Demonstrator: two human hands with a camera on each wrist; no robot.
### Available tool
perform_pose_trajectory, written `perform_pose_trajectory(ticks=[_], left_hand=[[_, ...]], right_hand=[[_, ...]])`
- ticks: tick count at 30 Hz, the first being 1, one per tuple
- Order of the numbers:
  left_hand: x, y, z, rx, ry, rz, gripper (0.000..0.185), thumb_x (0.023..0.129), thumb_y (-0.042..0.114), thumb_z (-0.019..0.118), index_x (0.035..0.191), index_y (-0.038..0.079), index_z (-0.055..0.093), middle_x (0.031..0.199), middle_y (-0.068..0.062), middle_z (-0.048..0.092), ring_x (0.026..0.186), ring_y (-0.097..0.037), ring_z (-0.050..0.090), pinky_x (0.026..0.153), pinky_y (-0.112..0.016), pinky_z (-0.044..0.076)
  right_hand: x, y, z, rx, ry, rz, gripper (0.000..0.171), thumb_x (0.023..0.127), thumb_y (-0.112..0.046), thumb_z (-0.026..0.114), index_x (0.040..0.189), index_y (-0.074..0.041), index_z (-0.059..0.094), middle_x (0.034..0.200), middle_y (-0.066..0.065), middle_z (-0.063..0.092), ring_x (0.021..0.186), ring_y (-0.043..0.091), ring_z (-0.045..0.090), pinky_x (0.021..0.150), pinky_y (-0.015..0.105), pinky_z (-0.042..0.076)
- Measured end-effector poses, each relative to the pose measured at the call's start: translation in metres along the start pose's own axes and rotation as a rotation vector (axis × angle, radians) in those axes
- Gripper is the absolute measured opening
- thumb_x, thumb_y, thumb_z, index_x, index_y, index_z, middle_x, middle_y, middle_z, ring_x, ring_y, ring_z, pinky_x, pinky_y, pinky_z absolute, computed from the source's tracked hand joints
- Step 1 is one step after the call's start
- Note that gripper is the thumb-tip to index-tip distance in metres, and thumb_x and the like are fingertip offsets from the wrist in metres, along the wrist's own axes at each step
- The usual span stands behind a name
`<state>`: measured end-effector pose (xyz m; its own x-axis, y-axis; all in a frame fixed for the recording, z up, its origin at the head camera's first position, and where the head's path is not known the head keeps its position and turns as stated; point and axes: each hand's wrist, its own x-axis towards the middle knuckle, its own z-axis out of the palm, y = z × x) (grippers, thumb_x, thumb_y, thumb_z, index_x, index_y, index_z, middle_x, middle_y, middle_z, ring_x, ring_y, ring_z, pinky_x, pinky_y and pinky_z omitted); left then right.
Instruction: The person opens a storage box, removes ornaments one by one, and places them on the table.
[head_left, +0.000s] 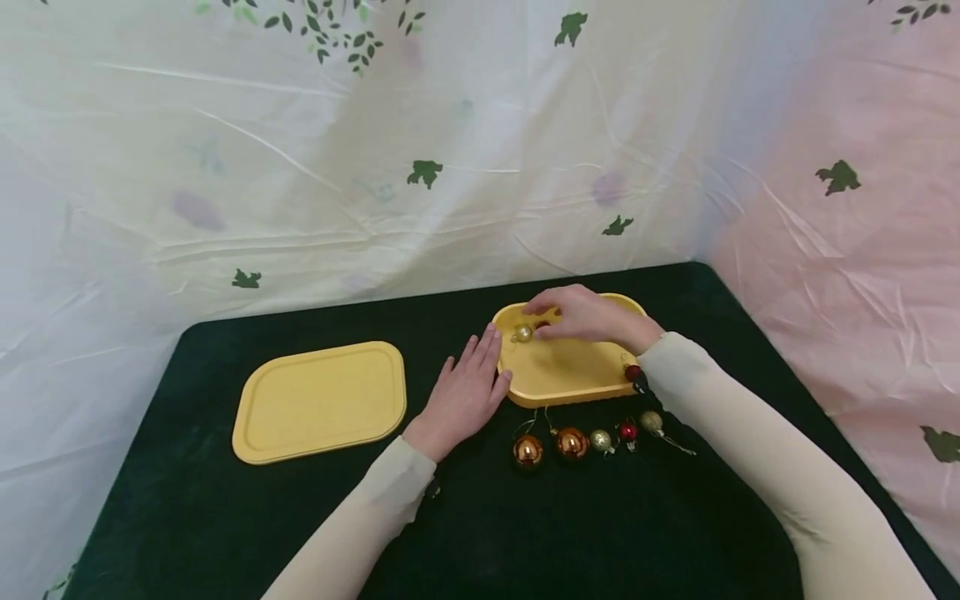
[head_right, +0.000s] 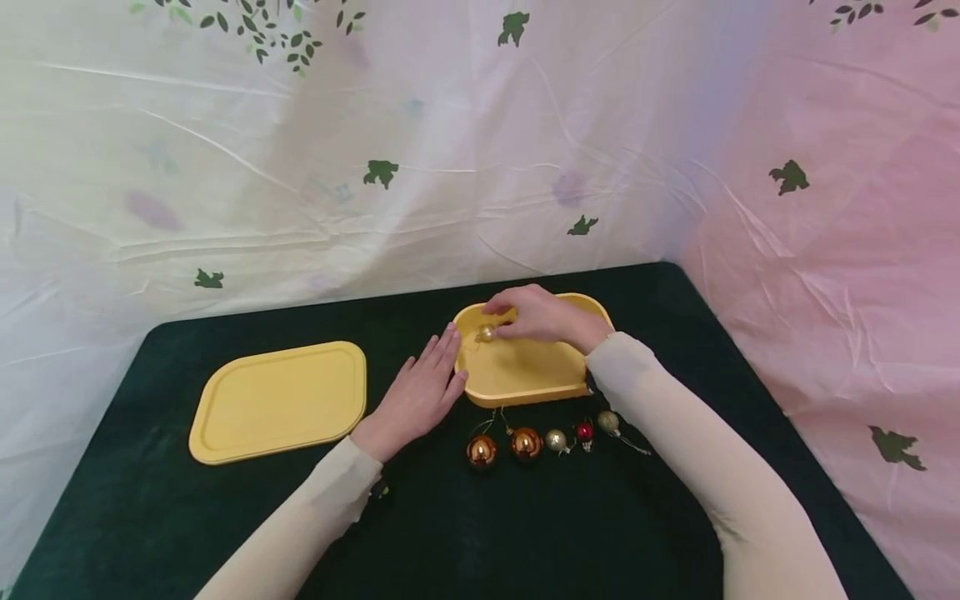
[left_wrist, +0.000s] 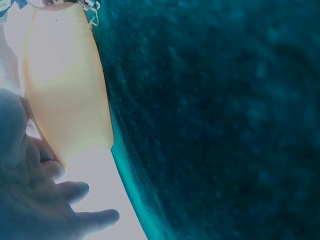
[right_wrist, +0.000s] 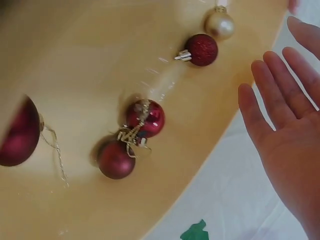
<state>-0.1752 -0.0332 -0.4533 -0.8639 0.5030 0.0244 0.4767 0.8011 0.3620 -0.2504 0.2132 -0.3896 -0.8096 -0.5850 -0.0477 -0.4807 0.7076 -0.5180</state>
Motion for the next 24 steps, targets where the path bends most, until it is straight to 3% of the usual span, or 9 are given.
perform_pose_trajectory(ticks=[8, 15, 24], left_hand=[[0.001, 0.000, 0.005, 0.007, -0.001, -0.002, 0.068, 0.112, 0.045, 0.036, 0.167, 0.013, 0.014, 0.174, 0.000, 0.003, 0.158, -0.028, 0.016, 0.119, -0.064, 0.026], [0.000, 0.001, 0.007, 0.015, 0.008, -0.004, 0.067, 0.112, 0.045, 0.036, 0.167, 0.013, 0.014, 0.174, 0.000, 0.003, 0.158, -0.027, 0.017, 0.119, -0.063, 0.026], [-0.001, 0.001, 0.006, 0.009, 0.003, -0.004, 0.067, 0.112, 0.045, 0.035, 0.168, 0.013, 0.012, 0.174, 0.000, 0.003, 0.158, -0.027, 0.016, 0.120, -0.062, 0.026]], right_hand=[[0.007, 0.008, 0.009, 0.012, -0.072, 0.011, 0.046, 0.097, -0.023, 0.074, 0.139, -0.006, 0.065, 0.136, 0.010, 0.067, 0.114, 0.029, 0.066, 0.103, 0.046, 0.050], [0.010, 0.010, 0.017, -0.045, -0.098, 0.018, 0.047, 0.096, -0.025, 0.075, 0.137, -0.006, 0.066, 0.126, 0.008, 0.069, 0.103, 0.024, 0.062, 0.097, 0.044, 0.049], [0.012, 0.011, 0.029, -0.031, -0.088, 0.007, 0.043, 0.095, -0.016, 0.076, 0.134, -0.001, 0.067, 0.126, 0.011, 0.069, 0.110, 0.025, 0.064, 0.101, 0.046, 0.051]])
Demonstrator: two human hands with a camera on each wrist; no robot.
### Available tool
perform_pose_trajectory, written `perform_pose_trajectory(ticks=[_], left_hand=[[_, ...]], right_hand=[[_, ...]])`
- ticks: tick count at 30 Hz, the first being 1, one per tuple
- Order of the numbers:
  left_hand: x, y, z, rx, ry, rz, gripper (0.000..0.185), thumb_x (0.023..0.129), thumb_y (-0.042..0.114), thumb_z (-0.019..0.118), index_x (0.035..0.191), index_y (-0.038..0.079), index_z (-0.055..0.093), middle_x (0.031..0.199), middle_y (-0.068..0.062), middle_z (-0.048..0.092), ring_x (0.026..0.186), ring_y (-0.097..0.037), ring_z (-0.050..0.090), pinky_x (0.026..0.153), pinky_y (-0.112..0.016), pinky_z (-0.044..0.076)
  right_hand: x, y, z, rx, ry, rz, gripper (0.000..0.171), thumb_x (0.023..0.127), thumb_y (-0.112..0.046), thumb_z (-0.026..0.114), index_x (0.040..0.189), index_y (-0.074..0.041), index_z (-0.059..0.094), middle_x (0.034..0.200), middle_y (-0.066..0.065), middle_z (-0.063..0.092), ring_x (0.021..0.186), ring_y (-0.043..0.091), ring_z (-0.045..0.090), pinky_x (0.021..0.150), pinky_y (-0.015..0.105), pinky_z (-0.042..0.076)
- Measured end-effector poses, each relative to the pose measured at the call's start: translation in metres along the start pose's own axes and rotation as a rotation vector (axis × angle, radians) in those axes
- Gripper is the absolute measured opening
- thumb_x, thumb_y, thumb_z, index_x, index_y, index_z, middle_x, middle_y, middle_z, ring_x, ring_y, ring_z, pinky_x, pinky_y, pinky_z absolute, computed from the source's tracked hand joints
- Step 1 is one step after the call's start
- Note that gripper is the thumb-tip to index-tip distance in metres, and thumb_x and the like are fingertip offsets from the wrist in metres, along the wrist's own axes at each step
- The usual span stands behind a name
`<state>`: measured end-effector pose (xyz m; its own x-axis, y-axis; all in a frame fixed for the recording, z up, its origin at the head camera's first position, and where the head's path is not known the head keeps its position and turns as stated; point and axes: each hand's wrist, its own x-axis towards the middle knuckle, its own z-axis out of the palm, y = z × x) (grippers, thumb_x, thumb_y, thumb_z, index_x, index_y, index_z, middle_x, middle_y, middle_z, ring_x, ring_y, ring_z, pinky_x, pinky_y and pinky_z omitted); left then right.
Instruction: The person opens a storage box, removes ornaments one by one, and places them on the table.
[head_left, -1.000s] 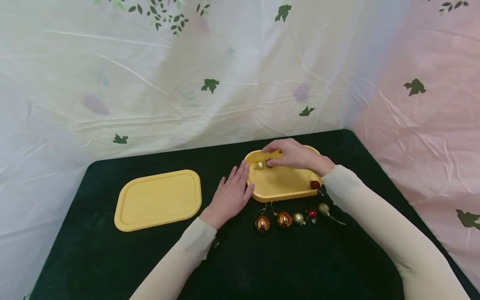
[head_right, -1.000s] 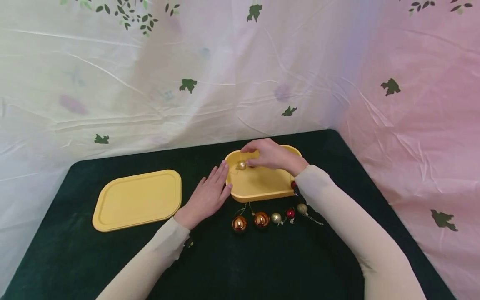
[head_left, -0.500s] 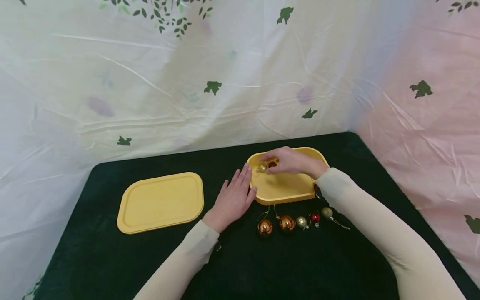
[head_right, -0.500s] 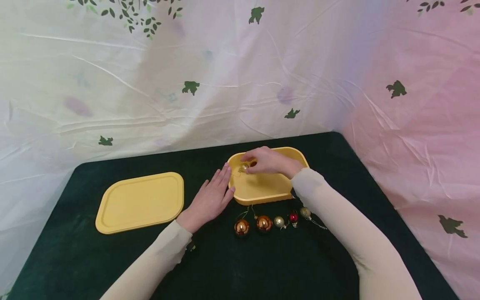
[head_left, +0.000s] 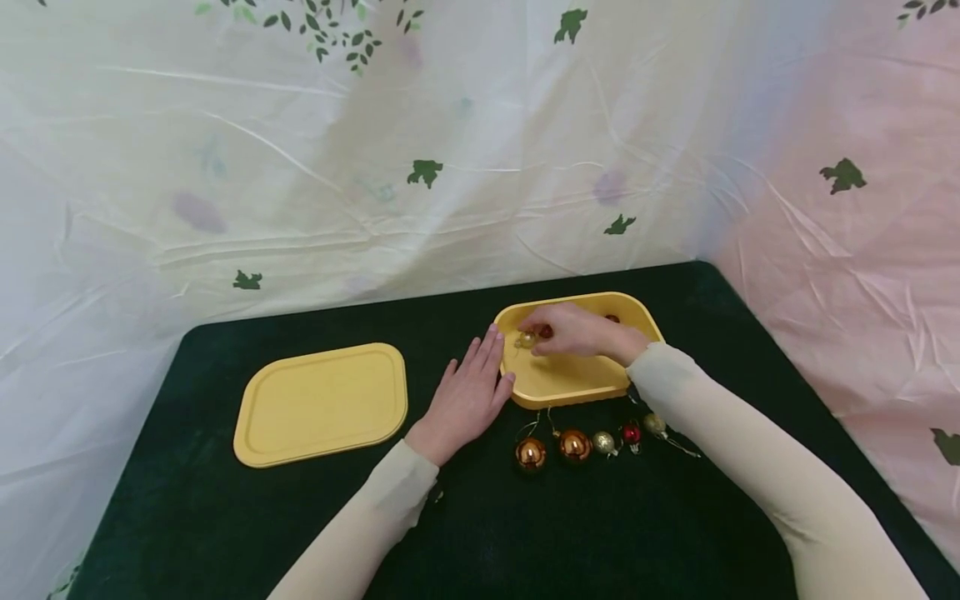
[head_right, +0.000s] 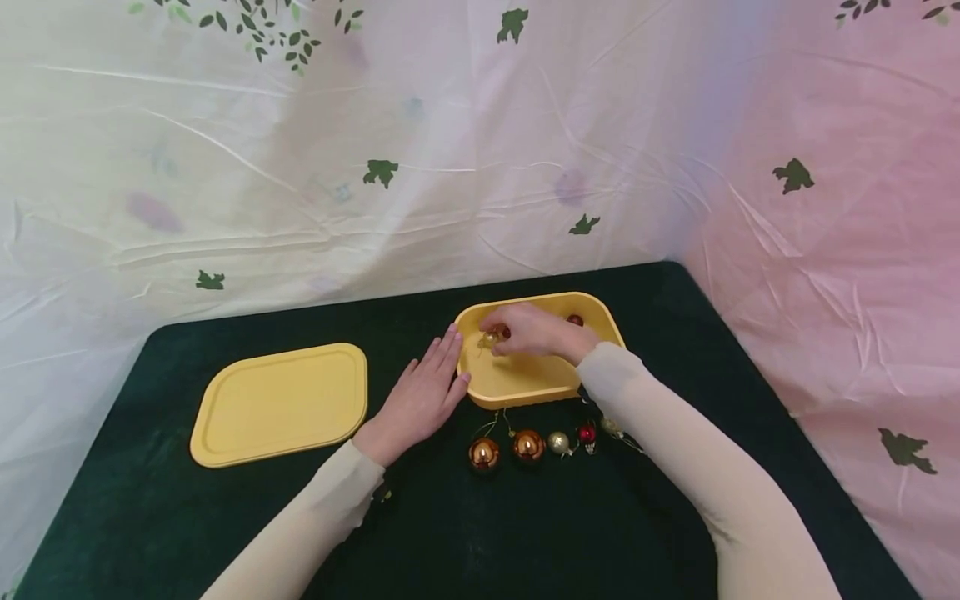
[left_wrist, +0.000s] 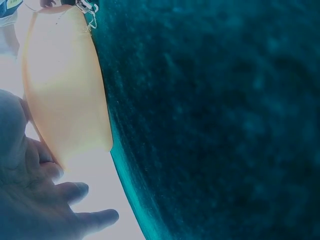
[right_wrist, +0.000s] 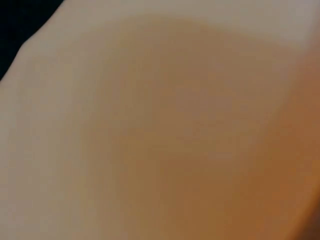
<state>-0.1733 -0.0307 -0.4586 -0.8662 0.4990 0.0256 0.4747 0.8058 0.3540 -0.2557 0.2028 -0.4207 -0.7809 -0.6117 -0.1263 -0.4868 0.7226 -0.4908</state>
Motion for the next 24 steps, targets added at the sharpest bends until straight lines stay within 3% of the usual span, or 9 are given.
perform_pose_trajectory(ticks=[8, 24], left_hand=[[0.001, 0.000, 0.001, 0.001, 0.001, 0.001, 0.068, 0.112, 0.046, 0.034, 0.168, 0.014, 0.012, 0.174, 0.000, 0.003, 0.158, -0.028, 0.017, 0.120, -0.062, 0.026], [0.003, -0.003, 0.001, -0.002, 0.006, 0.008, 0.068, 0.112, 0.045, 0.035, 0.168, 0.013, 0.012, 0.174, 0.000, 0.003, 0.158, -0.028, 0.018, 0.119, -0.062, 0.027]], right_hand=[[0.001, 0.000, 0.007, -0.043, 0.045, -0.034, 0.037, 0.093, -0.011, 0.078, 0.127, -0.001, 0.071, 0.123, 0.011, 0.067, 0.107, 0.024, 0.062, 0.101, 0.045, 0.050], [0.006, 0.004, 0.018, -0.029, 0.067, -0.005, 0.028, 0.093, -0.007, 0.076, 0.121, -0.003, 0.073, 0.118, 0.009, 0.070, 0.106, 0.023, 0.064, 0.102, 0.045, 0.051]])
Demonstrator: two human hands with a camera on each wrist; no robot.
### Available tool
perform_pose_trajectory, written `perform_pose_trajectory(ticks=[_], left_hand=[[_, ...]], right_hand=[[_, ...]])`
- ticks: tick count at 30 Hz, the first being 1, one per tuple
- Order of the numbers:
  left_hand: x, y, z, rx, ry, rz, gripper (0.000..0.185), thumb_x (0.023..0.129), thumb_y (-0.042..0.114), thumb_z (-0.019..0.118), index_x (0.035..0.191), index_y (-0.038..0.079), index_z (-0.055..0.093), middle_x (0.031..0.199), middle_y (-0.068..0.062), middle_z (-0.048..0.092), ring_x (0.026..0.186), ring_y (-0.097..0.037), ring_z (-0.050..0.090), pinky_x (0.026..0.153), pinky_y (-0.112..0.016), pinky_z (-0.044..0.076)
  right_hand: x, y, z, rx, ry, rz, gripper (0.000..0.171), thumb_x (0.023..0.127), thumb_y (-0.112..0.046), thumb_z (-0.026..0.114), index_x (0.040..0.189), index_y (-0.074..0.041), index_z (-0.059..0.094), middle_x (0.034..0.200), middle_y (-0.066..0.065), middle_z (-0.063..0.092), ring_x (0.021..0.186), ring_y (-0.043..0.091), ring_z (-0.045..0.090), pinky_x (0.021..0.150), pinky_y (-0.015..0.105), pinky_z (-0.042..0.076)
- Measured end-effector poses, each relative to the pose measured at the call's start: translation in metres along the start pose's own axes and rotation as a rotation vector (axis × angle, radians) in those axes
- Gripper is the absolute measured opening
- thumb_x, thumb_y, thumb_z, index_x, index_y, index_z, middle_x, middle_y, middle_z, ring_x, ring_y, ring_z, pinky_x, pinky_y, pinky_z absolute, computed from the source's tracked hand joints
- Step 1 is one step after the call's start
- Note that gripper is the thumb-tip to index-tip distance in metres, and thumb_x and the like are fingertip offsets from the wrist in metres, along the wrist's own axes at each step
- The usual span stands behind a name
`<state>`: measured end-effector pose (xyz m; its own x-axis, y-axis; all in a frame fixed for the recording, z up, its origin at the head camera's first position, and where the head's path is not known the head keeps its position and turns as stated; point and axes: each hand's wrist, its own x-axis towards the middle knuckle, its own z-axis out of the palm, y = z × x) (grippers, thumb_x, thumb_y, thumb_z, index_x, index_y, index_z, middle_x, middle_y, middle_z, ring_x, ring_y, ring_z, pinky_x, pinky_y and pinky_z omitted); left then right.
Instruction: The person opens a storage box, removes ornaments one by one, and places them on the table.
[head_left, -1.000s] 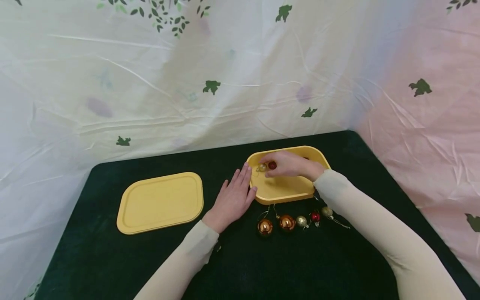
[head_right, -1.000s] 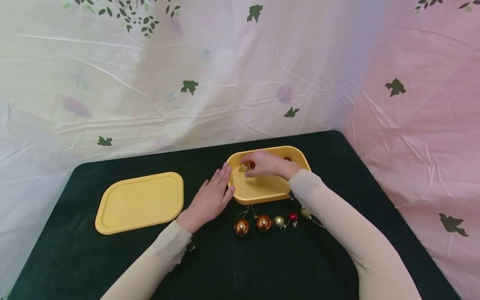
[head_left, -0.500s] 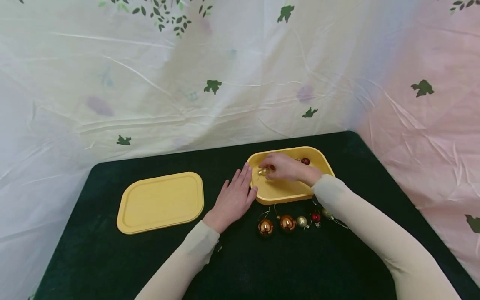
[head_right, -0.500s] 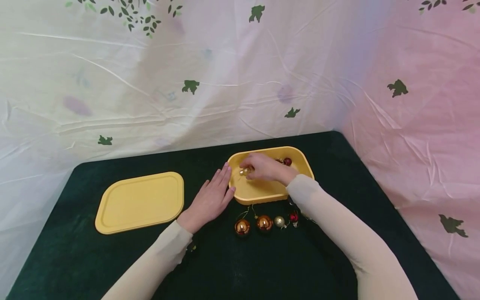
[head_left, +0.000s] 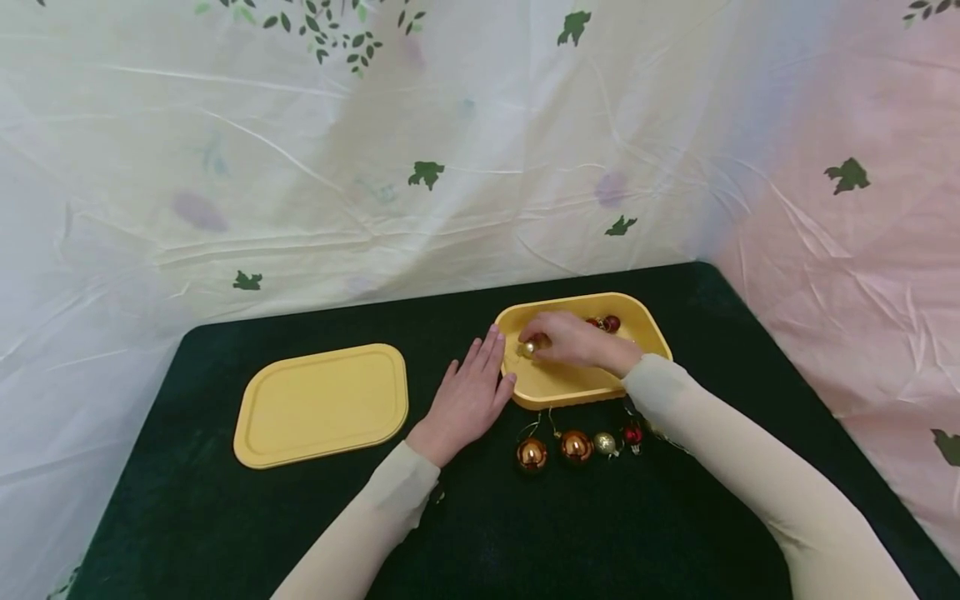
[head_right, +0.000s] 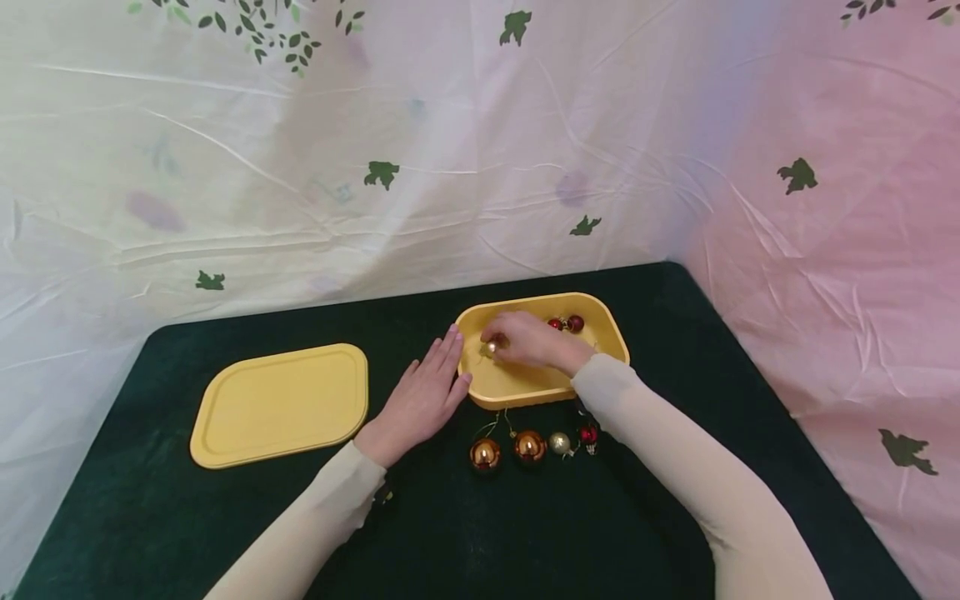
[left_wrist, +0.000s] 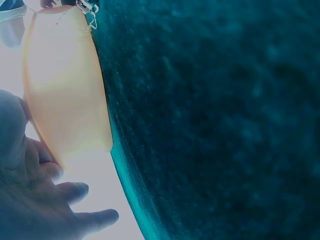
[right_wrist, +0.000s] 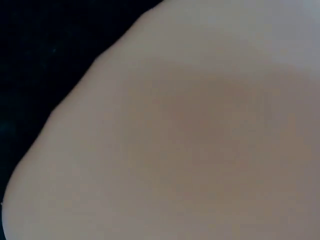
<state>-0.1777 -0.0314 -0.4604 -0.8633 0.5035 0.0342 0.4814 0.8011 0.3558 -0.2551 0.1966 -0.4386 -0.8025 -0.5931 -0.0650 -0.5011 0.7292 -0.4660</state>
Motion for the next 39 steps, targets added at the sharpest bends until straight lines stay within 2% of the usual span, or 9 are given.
perform_pose_trajectory(ticks=[8, 13, 20, 25, 31, 39], left_hand=[[0.000, 0.000, 0.001, -0.004, 0.002, 0.000, 0.068, 0.112, 0.045, 0.035, 0.167, 0.013, 0.013, 0.174, 0.000, 0.003, 0.158, -0.028, 0.017, 0.119, -0.062, 0.027], [0.000, -0.001, 0.001, 0.000, 0.005, 0.002, 0.068, 0.112, 0.045, 0.035, 0.167, 0.013, 0.012, 0.174, 0.000, 0.002, 0.158, -0.027, 0.018, 0.119, -0.062, 0.028], [-0.003, 0.000, -0.002, 0.022, -0.001, 0.007, 0.069, 0.112, 0.049, 0.029, 0.167, 0.013, 0.011, 0.174, -0.001, 0.003, 0.158, -0.028, 0.018, 0.118, -0.062, 0.029], [-0.005, 0.001, -0.002, 0.019, -0.005, 0.012, 0.069, 0.112, 0.049, 0.029, 0.167, 0.012, 0.011, 0.174, -0.001, 0.002, 0.158, -0.028, 0.018, 0.119, -0.062, 0.029], [-0.005, 0.000, -0.001, 0.012, -0.013, 0.010, 0.069, 0.112, 0.050, 0.028, 0.167, 0.013, 0.010, 0.174, -0.001, 0.001, 0.158, -0.028, 0.017, 0.119, -0.062, 0.028], [-0.004, -0.001, -0.001, 0.002, -0.008, 0.002, 0.069, 0.112, 0.048, 0.031, 0.168, 0.013, 0.010, 0.174, 0.000, 0.000, 0.158, -0.028, 0.017, 0.120, -0.062, 0.026]], right_hand=[[-0.006, -0.002, -0.005, 0.023, 0.024, 0.029, 0.025, 0.095, -0.006, 0.073, 0.121, -0.004, 0.073, 0.117, 0.008, 0.071, 0.107, 0.021, 0.066, 0.100, 0.044, 0.052], [-0.018, -0.007, -0.015, 0.030, 0.072, 0.008, 0.027, 0.095, -0.007, 0.073, 0.122, -0.003, 0.073, 0.118, 0.008, 0.072, 0.108, 0.023, 0.067, 0.098, 0.044, 0.054], [-0.036, -0.014, -0.023, 0.036, 0.149, -0.028, 0.027, 0.094, -0.009, 0.076, 0.121, -0.004, 0.074, 0.113, 0.005, 0.073, 0.100, 0.020, 0.067, 0.091, 0.043, 0.056], [-0.053, -0.019, -0.026, 0.079, 0.204, -0.024, 0.028, 0.094, -0.012, 0.077, 0.121, -0.005, 0.074, 0.111, 0.002, 0.073, 0.097, 0.018, 0.066, 0.091, 0.044, 0.055], [-0.077, -0.021, -0.029, 0.105, 0.264, -0.035, 0.029, 0.095, -0.014, 0.077, 0.122, -0.007, 0.073, 0.116, 0.002, 0.072, 0.101, 0.019, 0.067, 0.091, 0.046, 0.056], [-0.111, -0.021, -0.031, 0.162, 0.327, 0.015, 0.028, 0.097, -0.016, 0.075, 0.124, -0.009, 0.072, 0.122, 0.003, 0.070, 0.106, 0.020, 0.066, 0.093, 0.050, 0.056]])
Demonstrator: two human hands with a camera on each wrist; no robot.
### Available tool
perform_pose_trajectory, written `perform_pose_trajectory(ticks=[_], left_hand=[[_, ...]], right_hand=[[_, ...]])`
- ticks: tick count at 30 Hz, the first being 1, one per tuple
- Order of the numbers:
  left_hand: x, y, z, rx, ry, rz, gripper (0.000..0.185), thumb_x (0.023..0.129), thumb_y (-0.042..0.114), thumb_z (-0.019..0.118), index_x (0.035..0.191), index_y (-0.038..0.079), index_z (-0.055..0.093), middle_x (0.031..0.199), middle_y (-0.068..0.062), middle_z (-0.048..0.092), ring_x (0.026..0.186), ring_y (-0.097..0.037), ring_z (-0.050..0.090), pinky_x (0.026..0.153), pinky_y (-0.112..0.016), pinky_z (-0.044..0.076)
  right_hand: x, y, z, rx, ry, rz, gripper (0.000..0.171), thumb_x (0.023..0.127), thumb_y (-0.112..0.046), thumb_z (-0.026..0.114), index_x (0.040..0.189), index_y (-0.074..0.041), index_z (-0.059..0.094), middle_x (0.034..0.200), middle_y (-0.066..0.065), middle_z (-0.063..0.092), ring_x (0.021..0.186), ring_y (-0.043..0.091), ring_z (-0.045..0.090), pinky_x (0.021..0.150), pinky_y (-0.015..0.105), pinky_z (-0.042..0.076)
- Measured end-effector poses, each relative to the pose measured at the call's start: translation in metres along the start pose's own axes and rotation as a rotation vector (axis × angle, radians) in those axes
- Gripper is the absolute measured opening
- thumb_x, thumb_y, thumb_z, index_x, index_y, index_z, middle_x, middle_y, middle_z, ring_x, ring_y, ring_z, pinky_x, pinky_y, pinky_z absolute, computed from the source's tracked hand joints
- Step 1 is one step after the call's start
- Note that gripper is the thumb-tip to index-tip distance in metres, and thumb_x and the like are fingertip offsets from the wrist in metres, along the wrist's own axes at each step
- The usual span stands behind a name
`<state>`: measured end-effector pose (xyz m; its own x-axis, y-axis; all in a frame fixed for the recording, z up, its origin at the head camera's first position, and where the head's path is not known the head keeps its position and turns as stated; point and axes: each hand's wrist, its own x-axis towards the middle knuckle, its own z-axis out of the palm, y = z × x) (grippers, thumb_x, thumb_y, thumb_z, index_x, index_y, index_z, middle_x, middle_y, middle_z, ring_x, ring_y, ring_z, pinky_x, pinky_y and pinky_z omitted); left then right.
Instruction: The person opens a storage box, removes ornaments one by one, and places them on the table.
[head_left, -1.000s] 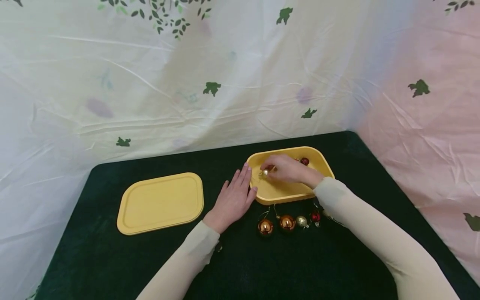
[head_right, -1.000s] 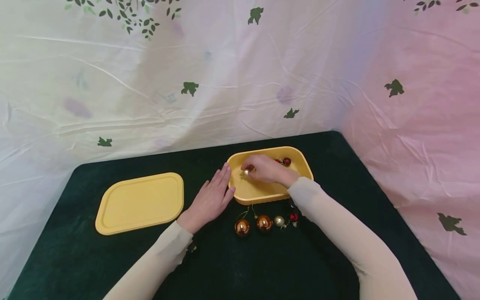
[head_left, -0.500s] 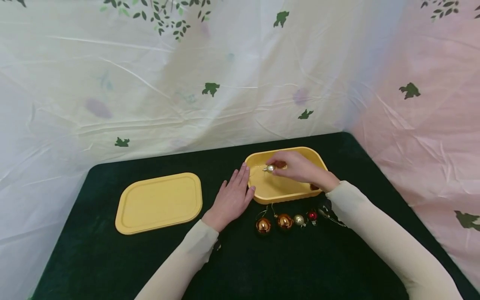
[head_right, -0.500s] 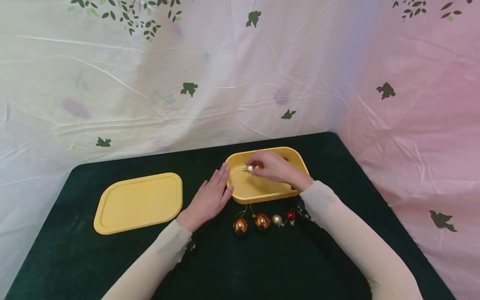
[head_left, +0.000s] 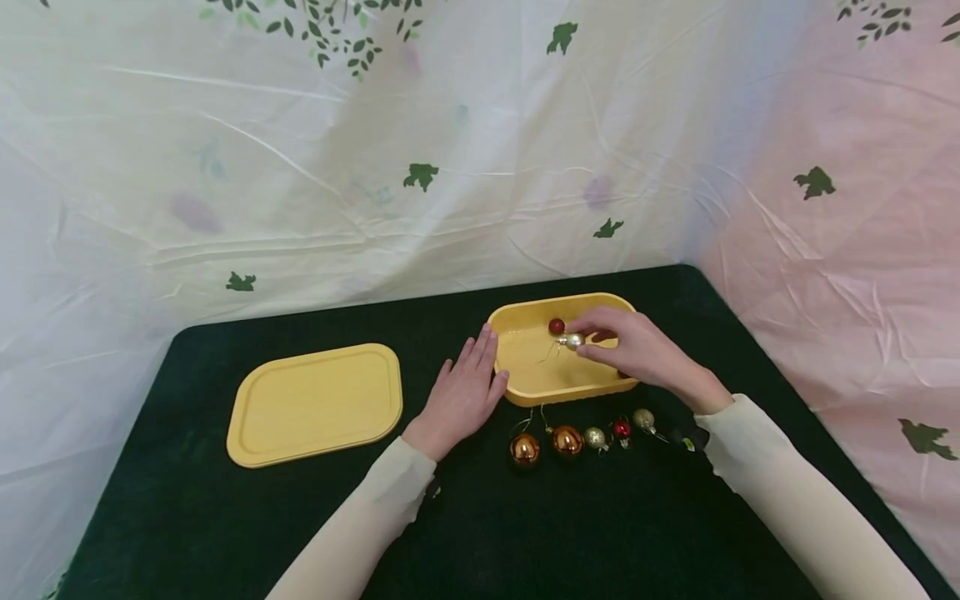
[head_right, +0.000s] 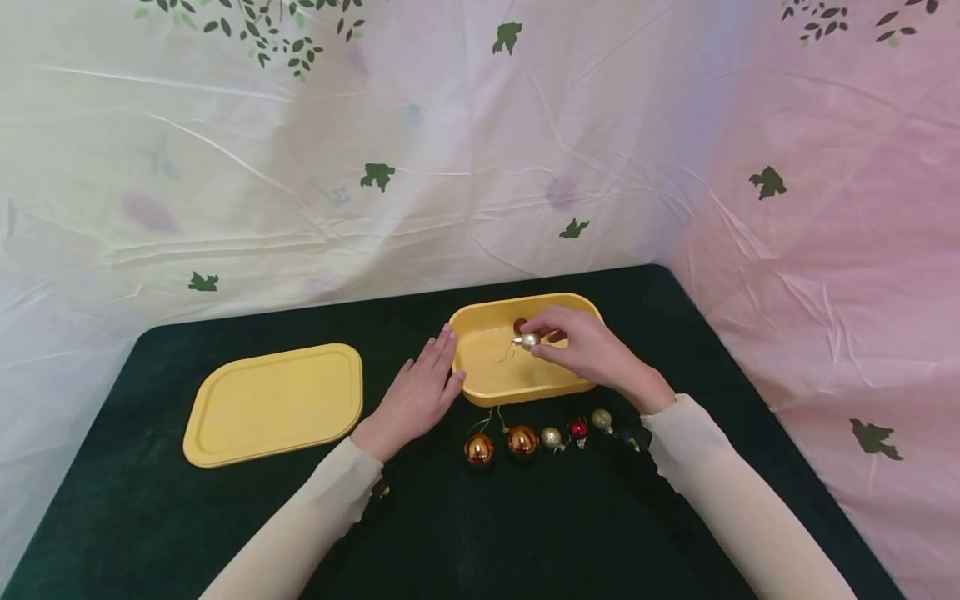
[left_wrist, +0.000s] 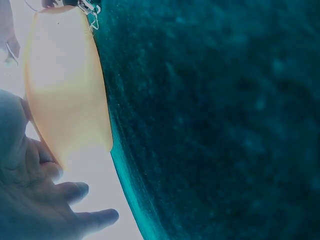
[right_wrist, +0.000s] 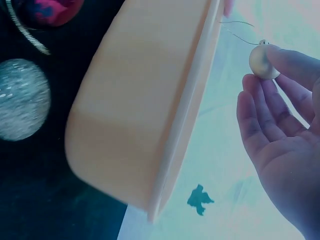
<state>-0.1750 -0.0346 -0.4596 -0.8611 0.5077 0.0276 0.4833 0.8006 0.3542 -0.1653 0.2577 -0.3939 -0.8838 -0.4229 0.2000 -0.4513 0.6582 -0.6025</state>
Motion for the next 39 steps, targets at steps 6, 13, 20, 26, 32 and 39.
perform_pose_trajectory(ticks=[6, 13, 20, 26, 32, 39], left_hand=[[0.001, 0.001, 0.000, -0.006, 0.003, -0.011, 0.069, 0.112, 0.046, 0.033, 0.168, 0.013, 0.010, 0.174, 0.000, 0.001, 0.158, -0.028, 0.017, 0.120, -0.062, 0.025], [0.002, 0.001, 0.001, 0.003, -0.003, -0.012, 0.069, 0.112, 0.046, 0.033, 0.168, 0.013, 0.009, 0.174, 0.001, 0.000, 0.158, -0.028, 0.016, 0.120, -0.061, 0.025], [0.003, 0.001, 0.001, 0.011, -0.005, -0.022, 0.069, 0.112, 0.048, 0.033, 0.168, 0.014, 0.010, 0.174, 0.001, 0.000, 0.158, -0.026, 0.015, 0.121, -0.061, 0.025], [0.003, 0.002, 0.002, 0.011, -0.008, -0.025, 0.069, 0.112, 0.047, 0.033, 0.168, 0.014, 0.009, 0.174, 0.002, 0.000, 0.159, -0.026, 0.014, 0.121, -0.061, 0.025], [0.003, 0.003, 0.002, 0.013, -0.007, -0.026, 0.069, 0.112, 0.047, 0.033, 0.168, 0.014, 0.009, 0.174, 0.002, -0.001, 0.159, -0.026, 0.013, 0.121, -0.061, 0.024], [0.002, 0.002, 0.002, 0.017, -0.002, -0.021, 0.069, 0.112, 0.046, 0.034, 0.168, 0.013, 0.010, 0.174, 0.001, 0.000, 0.159, -0.026, 0.014, 0.121, -0.061, 0.025]], right_hand=[[-0.020, 0.001, -0.007, 0.022, 0.023, 0.067, 0.030, 0.100, -0.022, 0.072, 0.128, -0.012, 0.071, 0.125, 0.003, 0.067, 0.110, 0.022, 0.066, 0.084, 0.040, 0.060], [-0.042, 0.003, -0.016, 0.039, 0.076, 0.098, 0.029, 0.100, -0.022, 0.071, 0.129, -0.016, 0.070, 0.124, 0.002, 0.066, 0.108, 0.020, 0.067, 0.085, 0.027, 0.057], [-0.064, 0.006, -0.021, 0.026, 0.139, 0.125, 0.027, 0.098, -0.018, 0.074, 0.126, -0.021, 0.072, 0.119, -0.008, 0.067, 0.105, 0.011, 0.065, 0.093, 0.019, 0.051], [-0.083, 0.011, -0.021, 0.007, 0.176, 0.142, 0.029, 0.099, -0.018, 0.073, 0.128, -0.021, 0.070, 0.121, -0.004, 0.067, 0.104, 0.008, 0.063, 0.093, 0.008, 0.045], [-0.098, 0.015, -0.022, 0.009, 0.196, 0.156, 0.031, 0.099, -0.017, 0.073, 0.129, -0.017, 0.069, 0.121, -0.002, 0.066, 0.103, 0.004, 0.065, 0.090, 0.009, 0.047], [-0.114, 0.023, -0.021, -0.025, 0.229, 0.170, 0.032, 0.097, -0.015, 0.075, 0.129, -0.017, 0.070, 0.121, -0.001, 0.066, 0.101, 0.001, 0.063, 0.089, 0.007, 0.047]])
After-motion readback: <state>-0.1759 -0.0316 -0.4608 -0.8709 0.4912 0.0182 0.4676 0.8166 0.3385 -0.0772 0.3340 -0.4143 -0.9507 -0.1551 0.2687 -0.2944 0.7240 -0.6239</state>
